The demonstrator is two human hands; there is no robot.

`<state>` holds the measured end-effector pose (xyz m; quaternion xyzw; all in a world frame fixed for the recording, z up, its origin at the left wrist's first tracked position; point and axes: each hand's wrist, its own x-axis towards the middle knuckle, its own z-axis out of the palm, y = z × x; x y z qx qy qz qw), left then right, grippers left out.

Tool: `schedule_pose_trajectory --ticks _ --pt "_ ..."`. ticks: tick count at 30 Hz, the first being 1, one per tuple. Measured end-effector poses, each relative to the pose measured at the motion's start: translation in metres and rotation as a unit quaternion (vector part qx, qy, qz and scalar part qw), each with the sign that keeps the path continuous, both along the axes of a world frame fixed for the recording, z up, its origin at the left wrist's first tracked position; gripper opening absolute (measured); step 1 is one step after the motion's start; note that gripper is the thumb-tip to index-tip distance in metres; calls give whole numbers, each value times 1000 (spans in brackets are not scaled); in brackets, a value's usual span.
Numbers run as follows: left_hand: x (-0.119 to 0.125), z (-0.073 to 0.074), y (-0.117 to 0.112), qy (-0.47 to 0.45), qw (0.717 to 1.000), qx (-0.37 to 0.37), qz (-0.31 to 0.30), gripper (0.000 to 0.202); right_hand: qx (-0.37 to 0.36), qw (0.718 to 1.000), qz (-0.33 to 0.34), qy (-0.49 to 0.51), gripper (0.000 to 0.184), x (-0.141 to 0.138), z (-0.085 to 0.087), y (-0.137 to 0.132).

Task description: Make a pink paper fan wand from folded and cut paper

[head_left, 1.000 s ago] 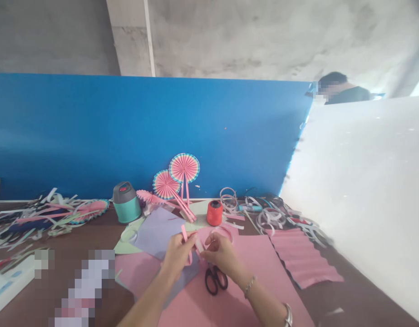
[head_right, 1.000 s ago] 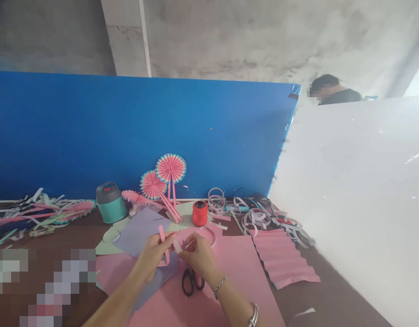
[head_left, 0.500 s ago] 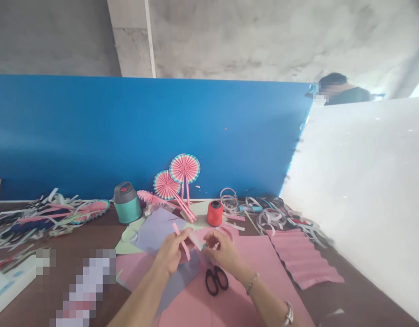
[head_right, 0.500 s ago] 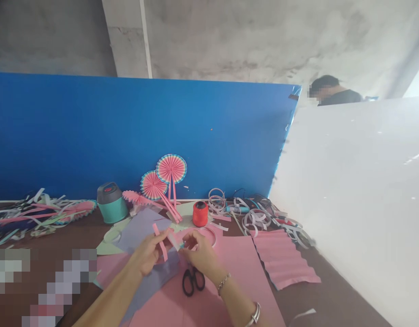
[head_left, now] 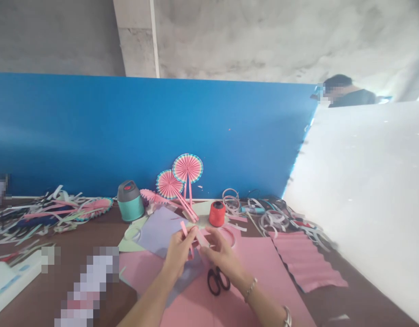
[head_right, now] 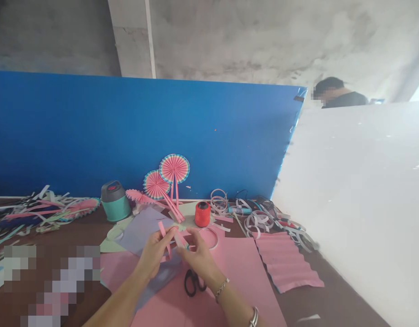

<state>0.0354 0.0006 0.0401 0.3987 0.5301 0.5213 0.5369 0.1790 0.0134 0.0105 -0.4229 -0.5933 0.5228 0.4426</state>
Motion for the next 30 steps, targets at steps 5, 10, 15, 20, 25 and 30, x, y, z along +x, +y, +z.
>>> schedule_pose_trajectory --ticks 5,10,15,20,25,30 --pt "-7 1 3 -98 994 -39 -32 41 -11 1000 -9 22 50 5 1 7" --pt "-7 -9 11 -211 977 -2 -29 29 -46 995 -29 86 48 7 15 4" --pt "-6 -6 7 -166 985 1 -54 32 -47 992 -39 109 42 7 19 2" --pt "-1 -3 3 -72 995 -21 -66 47 -38 995 -45 80 39 8 17 4" --pt "2 -4 3 -7 999 3 -38 44 -27 996 -24 77 40 9 16 5" --pt "-1 0 1 -38 997 14 -61 46 -37 990 6 135 44 13 12 7"
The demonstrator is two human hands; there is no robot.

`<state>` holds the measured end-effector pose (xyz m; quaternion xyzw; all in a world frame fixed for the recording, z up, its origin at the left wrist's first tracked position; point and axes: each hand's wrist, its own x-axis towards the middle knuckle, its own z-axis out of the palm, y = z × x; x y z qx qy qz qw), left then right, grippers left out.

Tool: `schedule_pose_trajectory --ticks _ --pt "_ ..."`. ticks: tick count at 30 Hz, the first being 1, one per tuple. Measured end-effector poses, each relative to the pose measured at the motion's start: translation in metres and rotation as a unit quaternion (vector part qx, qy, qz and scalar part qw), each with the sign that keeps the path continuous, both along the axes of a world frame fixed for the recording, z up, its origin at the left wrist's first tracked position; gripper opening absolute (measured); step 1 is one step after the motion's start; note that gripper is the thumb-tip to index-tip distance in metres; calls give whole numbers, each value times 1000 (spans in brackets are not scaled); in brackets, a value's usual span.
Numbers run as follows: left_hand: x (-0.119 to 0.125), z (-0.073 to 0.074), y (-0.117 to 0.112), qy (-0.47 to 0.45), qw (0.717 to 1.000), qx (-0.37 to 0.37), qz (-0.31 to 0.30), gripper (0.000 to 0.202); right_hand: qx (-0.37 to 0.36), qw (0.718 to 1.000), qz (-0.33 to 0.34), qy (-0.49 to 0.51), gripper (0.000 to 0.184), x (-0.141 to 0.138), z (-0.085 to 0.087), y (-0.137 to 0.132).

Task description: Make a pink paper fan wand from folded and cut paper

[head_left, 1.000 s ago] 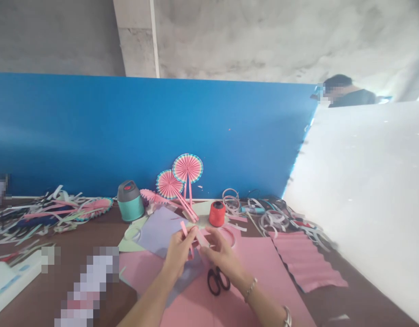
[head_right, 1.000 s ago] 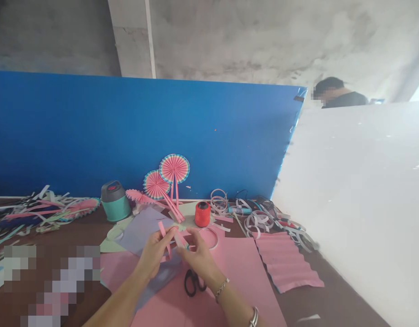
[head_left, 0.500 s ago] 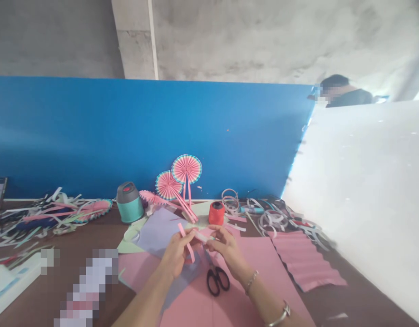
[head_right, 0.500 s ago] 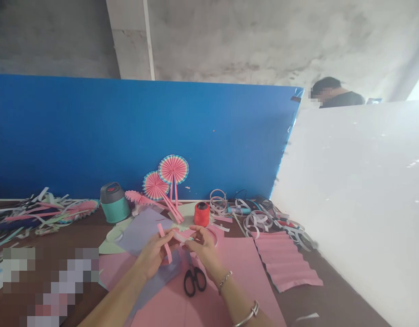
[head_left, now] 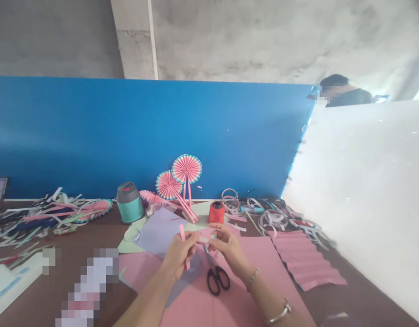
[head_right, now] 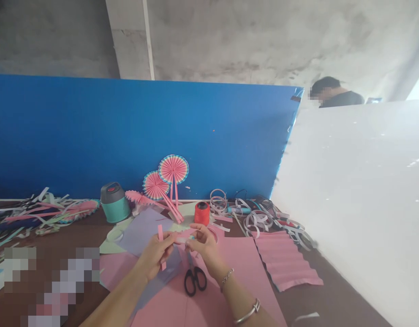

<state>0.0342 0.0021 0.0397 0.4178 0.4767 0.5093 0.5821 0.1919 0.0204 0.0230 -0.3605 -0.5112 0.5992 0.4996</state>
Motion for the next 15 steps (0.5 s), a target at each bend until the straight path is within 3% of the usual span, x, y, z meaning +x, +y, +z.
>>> schedule_pose_trajectory --ticks 7,15 --pt "-4 4 2 -47 997 1 -68 51 -44 993 16 106 45 5 -4 5" --pt "-4 6 3 -29 998 -10 -51 54 -52 990 14 129 38 10 -6 12"
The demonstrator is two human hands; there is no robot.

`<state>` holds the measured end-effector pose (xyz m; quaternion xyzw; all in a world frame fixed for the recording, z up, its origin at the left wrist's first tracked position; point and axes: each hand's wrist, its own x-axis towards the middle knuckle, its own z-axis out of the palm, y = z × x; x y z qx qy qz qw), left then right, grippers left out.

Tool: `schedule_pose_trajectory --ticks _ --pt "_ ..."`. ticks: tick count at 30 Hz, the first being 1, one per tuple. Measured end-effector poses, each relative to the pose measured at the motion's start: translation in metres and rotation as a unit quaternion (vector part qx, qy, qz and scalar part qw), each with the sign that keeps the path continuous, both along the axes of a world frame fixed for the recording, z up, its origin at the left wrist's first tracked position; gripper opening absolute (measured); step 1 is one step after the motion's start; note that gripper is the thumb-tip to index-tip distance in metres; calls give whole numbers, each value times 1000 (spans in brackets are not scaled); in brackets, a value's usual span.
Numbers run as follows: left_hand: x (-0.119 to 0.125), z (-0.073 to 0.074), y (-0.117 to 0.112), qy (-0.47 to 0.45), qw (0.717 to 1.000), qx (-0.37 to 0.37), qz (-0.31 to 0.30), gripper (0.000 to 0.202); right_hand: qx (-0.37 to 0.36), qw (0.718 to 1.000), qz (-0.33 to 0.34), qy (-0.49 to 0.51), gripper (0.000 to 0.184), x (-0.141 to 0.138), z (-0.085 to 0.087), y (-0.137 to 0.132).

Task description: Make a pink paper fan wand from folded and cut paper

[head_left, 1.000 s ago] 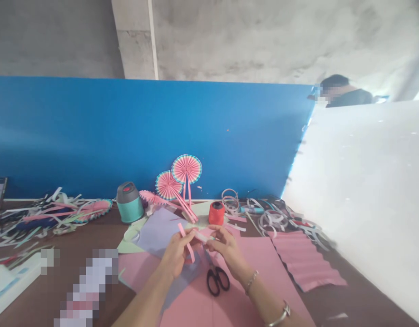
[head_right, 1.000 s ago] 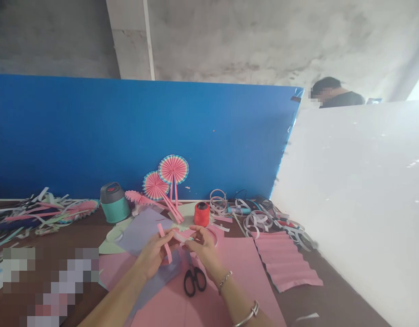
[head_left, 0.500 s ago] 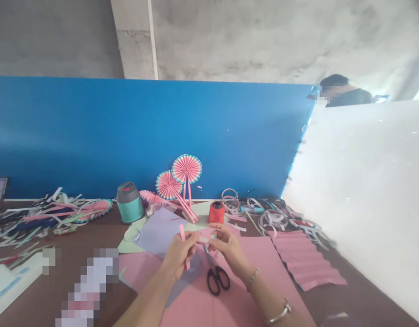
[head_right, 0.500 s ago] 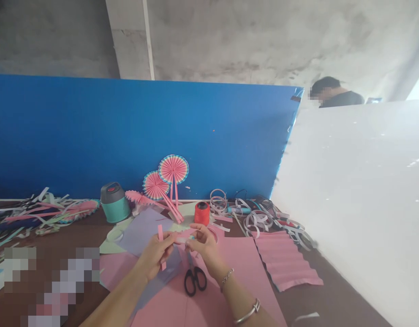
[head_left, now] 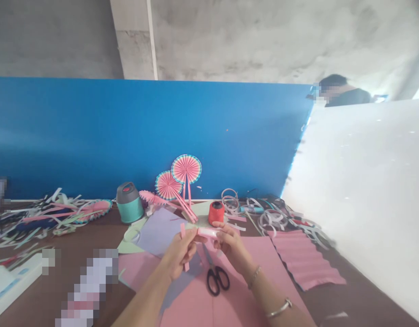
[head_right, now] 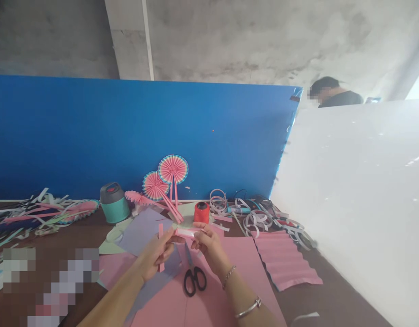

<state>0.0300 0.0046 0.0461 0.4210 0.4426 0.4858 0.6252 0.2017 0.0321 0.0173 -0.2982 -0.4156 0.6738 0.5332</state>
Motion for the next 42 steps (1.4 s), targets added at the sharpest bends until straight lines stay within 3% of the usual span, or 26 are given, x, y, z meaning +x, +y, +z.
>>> schedule_pose_trajectory --ticks 8,15,22,25,27,29,31,33,34,36,38,42 --pt "4 0 -5 63 997 14 41 51 29 999 16 -19 38 -1 -2 -1" --pt "-1 -4 -2 56 998 31 -4 52 19 1000 9 14 37 3 -1 2" --pt "-2 4 -5 31 999 31 6 54 -10 998 15 61 36 4 -2 1" --pt "0 6 -6 34 999 24 23 53 0 1000 9 15 38 3 -3 3" --pt "2 8 -7 43 997 24 66 50 37 995 -63 -71 38 1 -2 2" --pt "5 8 -7 57 992 21 112 48 130 949 -214 -192 33 -1 0 -3" --pt "8 8 -9 77 987 13 141 46 273 845 -342 -308 19 -3 3 -11" --pt "11 6 -11 106 983 6 151 45 405 745 -352 -397 10 -6 8 -22" --pt "12 6 -12 122 981 4 152 44 441 712 -339 -428 14 -8 10 -26" --pt "16 5 -14 148 978 7 150 43 457 688 -299 -478 19 -12 13 -33" --pt "18 4 -16 158 976 13 147 42 426 711 -262 -494 18 -15 14 -33" --pt "20 0 -15 153 979 17 130 40 330 818 -211 -421 17 -16 13 -26"
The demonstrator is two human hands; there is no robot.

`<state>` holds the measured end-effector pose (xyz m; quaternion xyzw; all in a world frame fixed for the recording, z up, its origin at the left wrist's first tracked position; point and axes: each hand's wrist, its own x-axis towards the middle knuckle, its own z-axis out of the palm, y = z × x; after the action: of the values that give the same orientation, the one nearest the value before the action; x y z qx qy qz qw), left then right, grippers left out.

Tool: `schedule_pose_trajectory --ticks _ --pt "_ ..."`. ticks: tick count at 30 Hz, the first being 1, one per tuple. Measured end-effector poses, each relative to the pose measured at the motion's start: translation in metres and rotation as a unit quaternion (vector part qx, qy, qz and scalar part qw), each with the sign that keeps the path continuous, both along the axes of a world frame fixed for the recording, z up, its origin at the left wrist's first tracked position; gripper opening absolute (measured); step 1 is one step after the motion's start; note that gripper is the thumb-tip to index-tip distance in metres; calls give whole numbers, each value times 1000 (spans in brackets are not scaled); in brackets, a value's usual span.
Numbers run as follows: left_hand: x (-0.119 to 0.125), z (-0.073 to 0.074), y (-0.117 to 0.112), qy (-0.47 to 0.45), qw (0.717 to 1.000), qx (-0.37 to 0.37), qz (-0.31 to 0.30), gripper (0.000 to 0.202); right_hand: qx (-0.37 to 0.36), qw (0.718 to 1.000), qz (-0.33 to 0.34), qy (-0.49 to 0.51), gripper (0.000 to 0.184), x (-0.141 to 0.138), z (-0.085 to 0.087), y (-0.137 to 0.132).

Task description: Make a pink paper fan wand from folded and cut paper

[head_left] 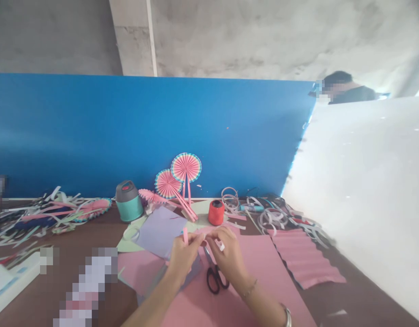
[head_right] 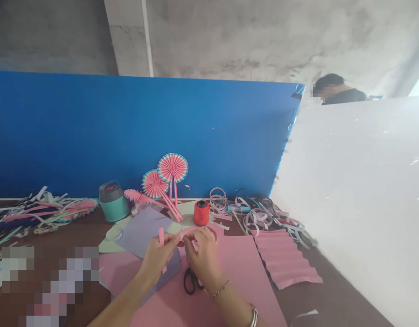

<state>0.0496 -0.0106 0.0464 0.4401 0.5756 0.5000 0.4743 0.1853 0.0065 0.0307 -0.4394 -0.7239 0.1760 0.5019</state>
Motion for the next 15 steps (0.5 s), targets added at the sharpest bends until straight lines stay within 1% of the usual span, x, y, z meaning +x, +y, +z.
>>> schedule_pose_trajectory --ticks 2,5,11,15 --pt "0 -2 2 -3 1000 -5 -8 40 -43 998 20 38 19 0 -1 4" --pt "-1 -5 4 -3 1000 -10 -16 40 -82 995 32 56 19 1 0 7" --pt "0 -10 7 2 1000 -16 -16 40 -115 990 31 71 20 -1 3 6" --pt "-1 -12 8 -14 1000 -19 -20 40 -131 988 36 78 20 0 4 6"
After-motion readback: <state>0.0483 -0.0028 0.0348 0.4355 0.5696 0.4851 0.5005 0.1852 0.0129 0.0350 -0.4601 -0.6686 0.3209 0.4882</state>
